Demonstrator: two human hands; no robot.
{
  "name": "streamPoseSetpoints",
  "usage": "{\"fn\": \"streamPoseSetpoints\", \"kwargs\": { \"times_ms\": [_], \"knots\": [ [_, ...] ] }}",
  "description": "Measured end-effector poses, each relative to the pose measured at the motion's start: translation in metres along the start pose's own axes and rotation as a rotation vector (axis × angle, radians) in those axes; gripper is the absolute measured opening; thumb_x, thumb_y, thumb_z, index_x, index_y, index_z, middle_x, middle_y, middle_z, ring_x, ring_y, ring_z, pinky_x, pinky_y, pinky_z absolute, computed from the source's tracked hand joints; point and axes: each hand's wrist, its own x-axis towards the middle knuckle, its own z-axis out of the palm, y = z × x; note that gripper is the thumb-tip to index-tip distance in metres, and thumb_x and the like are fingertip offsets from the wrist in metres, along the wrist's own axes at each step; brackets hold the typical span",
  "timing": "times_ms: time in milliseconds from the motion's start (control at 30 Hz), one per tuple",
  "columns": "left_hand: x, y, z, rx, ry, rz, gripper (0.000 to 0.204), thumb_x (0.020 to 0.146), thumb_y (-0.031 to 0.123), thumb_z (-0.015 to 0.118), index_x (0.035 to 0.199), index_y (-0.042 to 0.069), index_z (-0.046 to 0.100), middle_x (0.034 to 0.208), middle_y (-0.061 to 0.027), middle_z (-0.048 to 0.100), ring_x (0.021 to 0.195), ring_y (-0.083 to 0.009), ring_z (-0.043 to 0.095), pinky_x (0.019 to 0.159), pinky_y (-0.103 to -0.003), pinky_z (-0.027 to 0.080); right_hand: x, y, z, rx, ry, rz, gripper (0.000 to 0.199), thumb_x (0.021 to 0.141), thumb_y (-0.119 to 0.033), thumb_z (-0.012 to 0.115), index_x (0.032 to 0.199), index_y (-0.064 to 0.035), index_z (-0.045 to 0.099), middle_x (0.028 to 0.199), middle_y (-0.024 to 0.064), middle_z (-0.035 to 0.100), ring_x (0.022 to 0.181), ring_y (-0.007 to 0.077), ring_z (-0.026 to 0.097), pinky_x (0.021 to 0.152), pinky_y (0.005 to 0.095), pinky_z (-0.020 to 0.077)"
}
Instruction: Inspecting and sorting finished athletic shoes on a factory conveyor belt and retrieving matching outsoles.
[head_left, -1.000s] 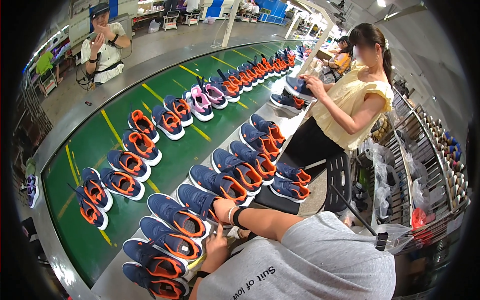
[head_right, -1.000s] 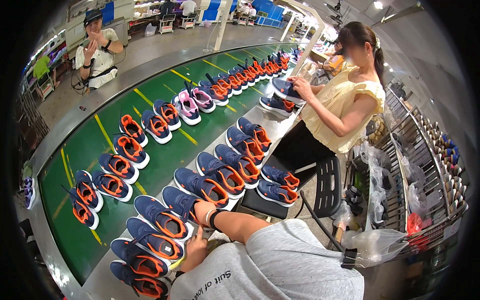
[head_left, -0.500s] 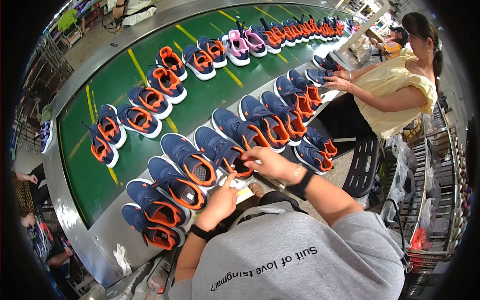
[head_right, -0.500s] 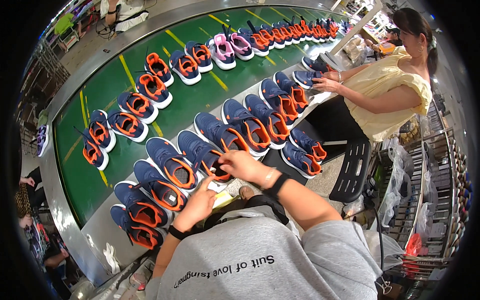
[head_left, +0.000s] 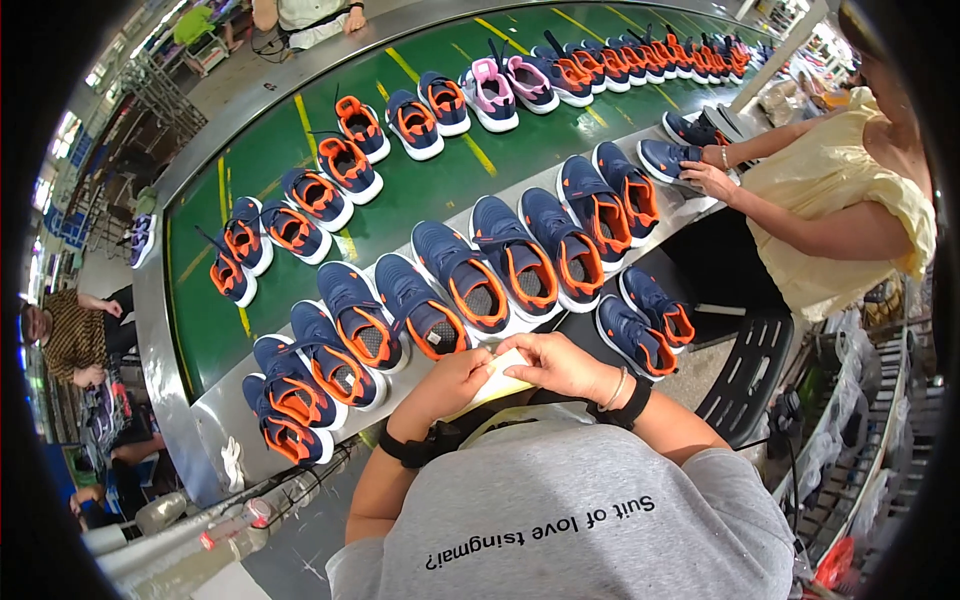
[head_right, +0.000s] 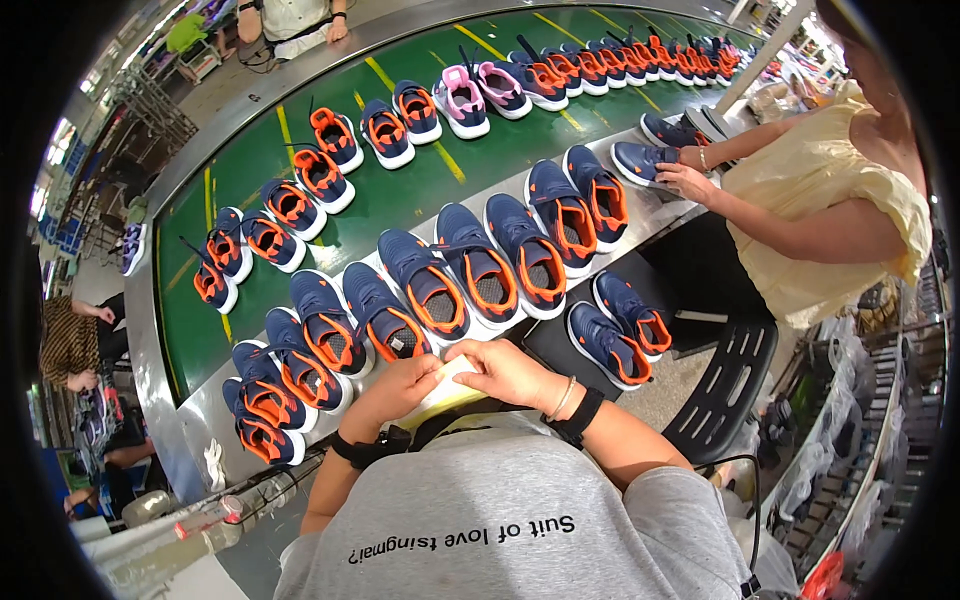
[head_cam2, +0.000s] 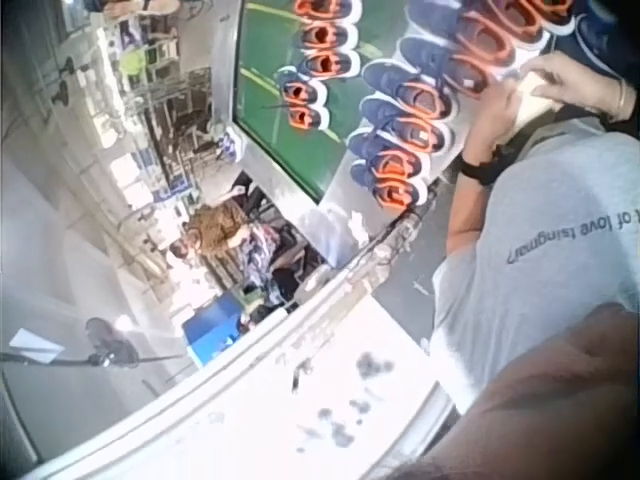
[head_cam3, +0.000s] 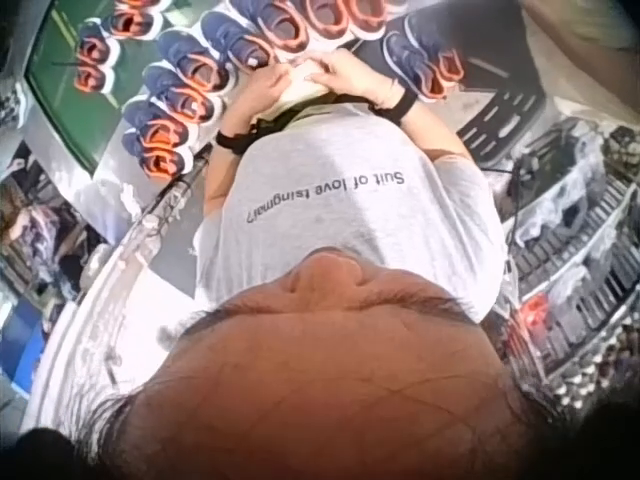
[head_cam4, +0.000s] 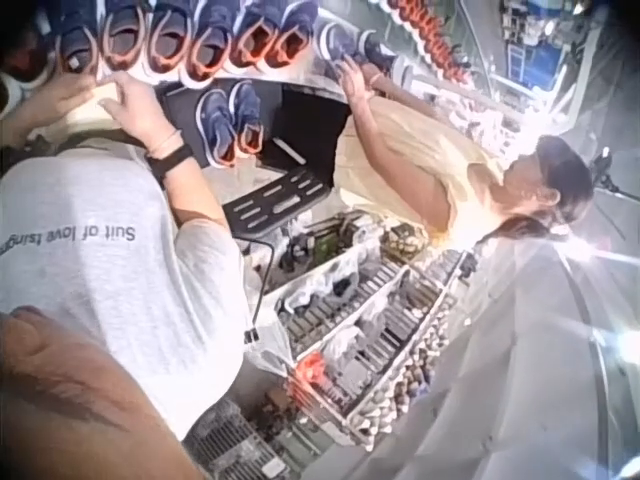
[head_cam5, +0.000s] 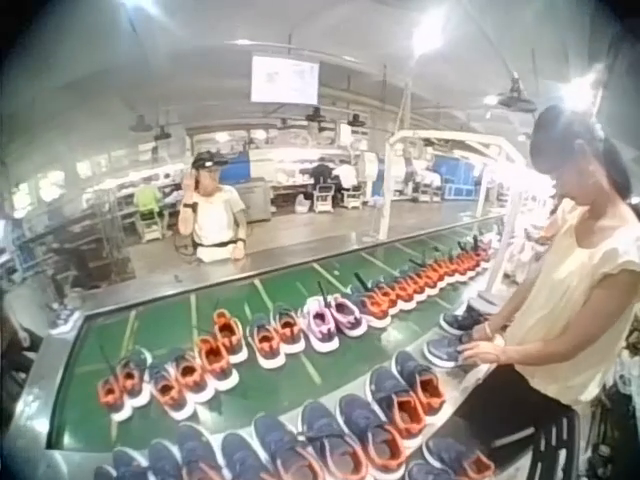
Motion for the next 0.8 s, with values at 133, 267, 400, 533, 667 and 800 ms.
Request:
{"fn": "streamPoseSetpoints", "kwargs": {
  "times_ms": [133, 267, 400, 533, 667, 800],
  "knots": [
    [0.010, 0.015, 0.017, -0.006, 0.088, -0.100, 0.019, 0.089, 0.019, 0.051, 0.089, 0.000, 0.055, 0.071, -0.0098, 0.055, 0.064, -0.0146, 0.051, 0.060, -0.029, 0.041, -0.004, 0.025, -0.020, 0.138, -0.014, -0.029, 0.019, 0.083, -0.007, 0.061, 0.101, -0.0023, 0.056, 0.065, -0.0019, 0.051, 0.060, 0.0040, 0.045, 0.054, 0.0219, 0.0390],
    [0.001, 0.021, 0.022, -0.113, 0.174, -0.156, 0.020, 0.088, 0.018, 0.055, 0.094, -0.001, 0.057, 0.077, -0.0049, 0.059, 0.070, -0.0120, 0.053, 0.064, -0.027, 0.043, -0.004, 0.047, -0.040, 0.472, 0.051, 0.075, 0.015, 0.086, -0.007, 0.058, 0.099, 0.0003, 0.056, 0.081, 0.0001, 0.062, 0.073, 0.0050, 0.057, 0.064, 0.0202, 0.0459],
    [-0.028, 0.024, 0.015, -0.011, 0.374, -0.345, 0.024, 0.086, 0.013, 0.059, 0.104, -0.001, 0.055, 0.084, -0.0035, 0.060, 0.077, -0.0092, 0.055, 0.072, -0.023, 0.045, -0.006, 0.062, -0.067, 0.635, 0.103, 0.084, 0.016, 0.087, -0.005, 0.057, 0.101, 0.0020, 0.055, 0.090, 0.0034, 0.064, 0.078, 0.0080, 0.060, 0.073, 0.0221, 0.0479],
    [-0.047, -0.003, 0.031, -0.415, 0.652, -0.348, 0.029, 0.088, 0.014, 0.057, 0.113, 0.002, 0.049, 0.083, -0.0032, 0.059, 0.075, -0.0088, 0.056, 0.070, -0.024, 0.047, -0.009, 0.063, -0.077, 0.697, 0.118, 0.055, 0.016, 0.086, -0.005, 0.057, 0.102, 0.0007, 0.056, 0.090, 0.0029, 0.064, 0.079, 0.0072, 0.059, 0.073, 0.0212, 0.0475],
    [-0.046, 0.001, 0.041, -0.591, 0.706, -0.417, 0.028, 0.087, 0.015, 0.058, 0.111, 0.003, 0.050, 0.082, -0.0006, 0.059, 0.071, -0.0091, 0.058, 0.064, -0.022, 0.046, -0.011, 0.057, -0.075, 0.681, 0.156, 0.034, 0.012, 0.086, -0.005, 0.057, 0.098, -0.0002, 0.057, 0.085, 0.0002, 0.063, 0.074, 0.0040, 0.056, 0.067, 0.0187, 0.0452],
    [-0.040, 0.001, 0.042, -0.647, 0.741, -0.429, 0.031, 0.087, 0.013, 0.059, 0.114, 0.003, 0.048, 0.083, -0.0016, 0.059, 0.072, -0.0099, 0.059, 0.063, -0.022, 0.047, -0.013, 0.060, -0.069, 0.539, 0.291, 0.026, 0.009, 0.086, -0.007, 0.058, 0.093, -0.0010, 0.058, 0.075, -0.0063, 0.055, 0.064, -0.0002, 0.046, 0.059, 0.0152, 0.0387]
  ]
}}
